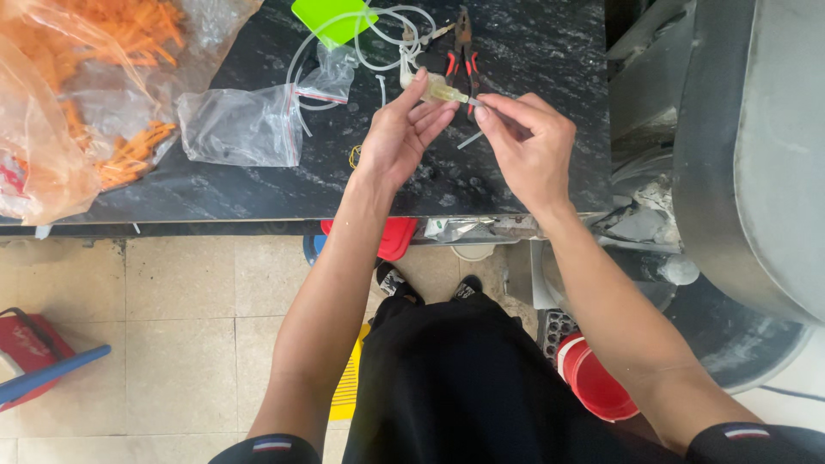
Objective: The person retrieves a plastic bag containing a tube and pump from a storage area, then assembles the components on a countertop. They attach the tube to the pump mechanism and move to a sink to fill the pump with liquid from a bottle.
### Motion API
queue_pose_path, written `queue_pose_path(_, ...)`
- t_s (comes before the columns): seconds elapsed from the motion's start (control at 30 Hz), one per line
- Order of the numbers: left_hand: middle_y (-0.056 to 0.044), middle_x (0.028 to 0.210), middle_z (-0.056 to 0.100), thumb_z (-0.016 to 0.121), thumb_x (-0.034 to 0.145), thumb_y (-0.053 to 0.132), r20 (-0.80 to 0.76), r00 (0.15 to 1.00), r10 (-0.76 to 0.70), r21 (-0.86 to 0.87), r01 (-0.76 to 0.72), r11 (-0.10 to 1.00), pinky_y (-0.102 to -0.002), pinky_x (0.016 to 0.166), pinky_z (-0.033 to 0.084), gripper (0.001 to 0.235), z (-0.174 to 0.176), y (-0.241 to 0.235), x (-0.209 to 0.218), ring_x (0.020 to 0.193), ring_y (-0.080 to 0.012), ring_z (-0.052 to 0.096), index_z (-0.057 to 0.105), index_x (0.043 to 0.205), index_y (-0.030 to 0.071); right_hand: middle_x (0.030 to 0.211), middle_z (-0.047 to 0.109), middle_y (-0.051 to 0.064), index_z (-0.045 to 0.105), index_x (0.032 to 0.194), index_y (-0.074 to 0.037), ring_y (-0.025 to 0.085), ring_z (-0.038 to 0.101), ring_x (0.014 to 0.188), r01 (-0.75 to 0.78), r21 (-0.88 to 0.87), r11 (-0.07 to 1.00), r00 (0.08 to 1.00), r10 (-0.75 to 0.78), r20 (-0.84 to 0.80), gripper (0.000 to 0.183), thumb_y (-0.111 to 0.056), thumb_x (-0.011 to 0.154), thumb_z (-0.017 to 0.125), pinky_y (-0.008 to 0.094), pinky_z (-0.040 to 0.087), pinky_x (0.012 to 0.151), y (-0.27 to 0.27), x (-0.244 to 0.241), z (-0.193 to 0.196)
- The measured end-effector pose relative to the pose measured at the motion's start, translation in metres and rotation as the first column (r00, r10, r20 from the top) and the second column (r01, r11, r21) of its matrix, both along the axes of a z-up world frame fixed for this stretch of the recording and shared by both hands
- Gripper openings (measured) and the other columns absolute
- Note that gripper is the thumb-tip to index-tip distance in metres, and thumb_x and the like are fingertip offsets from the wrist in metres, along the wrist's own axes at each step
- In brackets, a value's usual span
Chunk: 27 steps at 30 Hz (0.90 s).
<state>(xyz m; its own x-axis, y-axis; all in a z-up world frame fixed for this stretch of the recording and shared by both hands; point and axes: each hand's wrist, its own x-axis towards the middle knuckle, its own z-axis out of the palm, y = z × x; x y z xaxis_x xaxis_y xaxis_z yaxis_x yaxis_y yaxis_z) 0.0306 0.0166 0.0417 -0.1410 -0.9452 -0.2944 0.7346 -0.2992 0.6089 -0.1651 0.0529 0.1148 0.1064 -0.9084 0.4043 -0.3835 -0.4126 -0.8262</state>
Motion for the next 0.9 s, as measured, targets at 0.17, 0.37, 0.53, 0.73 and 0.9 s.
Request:
queue_pose_path(0.17,-0.023,0.119,0.07,0.07,0.095,0.033,0.0,1.0,0.007,-0.037,-0.007,0.999,-0.033,0.094,0.061,0.05,0.008,0.001,-0.003,0.107,-0.0263,0.072,0.06,0.126,-0.005,0.086,0.07,0.004,0.078,0.114,-0.001,0.006,0.063,0.074,-0.006,-0.022,1.0,1.0,0.007,0.023,0.016,-0.009,0.1,0.08,0.021,0.046,0.063,-0.002,0.003,0.002)
queue_pose_path(0.37,-0.02,0.113,0.074,0.071,0.097,0.033,0.028,0.999,0.037,-0.095,-0.034,0.995,-0.034,0.094,0.061,0.043,0.018,0.006,-0.01,0.104,-0.025,0.074,0.067,0.119,-0.004,0.083,0.069,0.005,0.079,0.107,0.0,0.007,0.061,0.068,0.075,-0.066,0.995,0.996,-0.077,-0.034,0.011,-0.007,0.098,0.081,0.022,0.045,0.057,-0.001,0.002,0.005)
queue_pose_path(0.53,-0.015,0.111,0.074,0.071,0.097,0.034,0.103,0.989,0.106,-0.189,-0.085,0.978,-0.034,0.092,0.062,0.043,0.025,0.01,-0.02,0.101,-0.0236,0.075,0.069,0.122,-0.001,0.085,0.069,0.005,0.078,0.109,0.0,0.007,0.062,0.071,0.051,-0.069,0.996,0.999,-0.052,-0.012,0.013,-0.007,0.099,0.081,0.022,0.046,0.06,-0.003,0.0,0.005)
queue_pose_path(0.73,-0.015,0.112,0.075,0.07,0.099,0.034,0.139,0.975,0.176,-0.244,-0.138,0.96,-0.034,0.092,0.062,0.048,0.035,0.014,-0.021,0.101,-0.0231,0.075,0.067,0.128,-0.005,0.094,0.071,0.005,0.076,0.117,0.002,0.006,0.064,0.08,-0.032,-0.018,0.999,0.998,0.033,0.055,0.02,-0.011,0.103,0.079,0.021,0.05,0.069,-0.008,-0.008,-0.001)
queue_pose_path(0.9,-0.015,0.112,0.075,0.07,0.099,0.034,0.207,0.953,0.221,-0.294,-0.155,0.943,-0.034,0.09,0.063,0.049,0.04,0.016,-0.021,0.1,-0.0229,0.077,0.066,0.129,-0.005,0.092,0.075,0.003,0.077,0.112,0.002,0.005,0.064,0.079,-0.026,0.078,0.997,0.994,0.017,0.112,0.019,-0.014,0.103,0.078,0.02,0.05,0.069,-0.014,-0.013,-0.012)
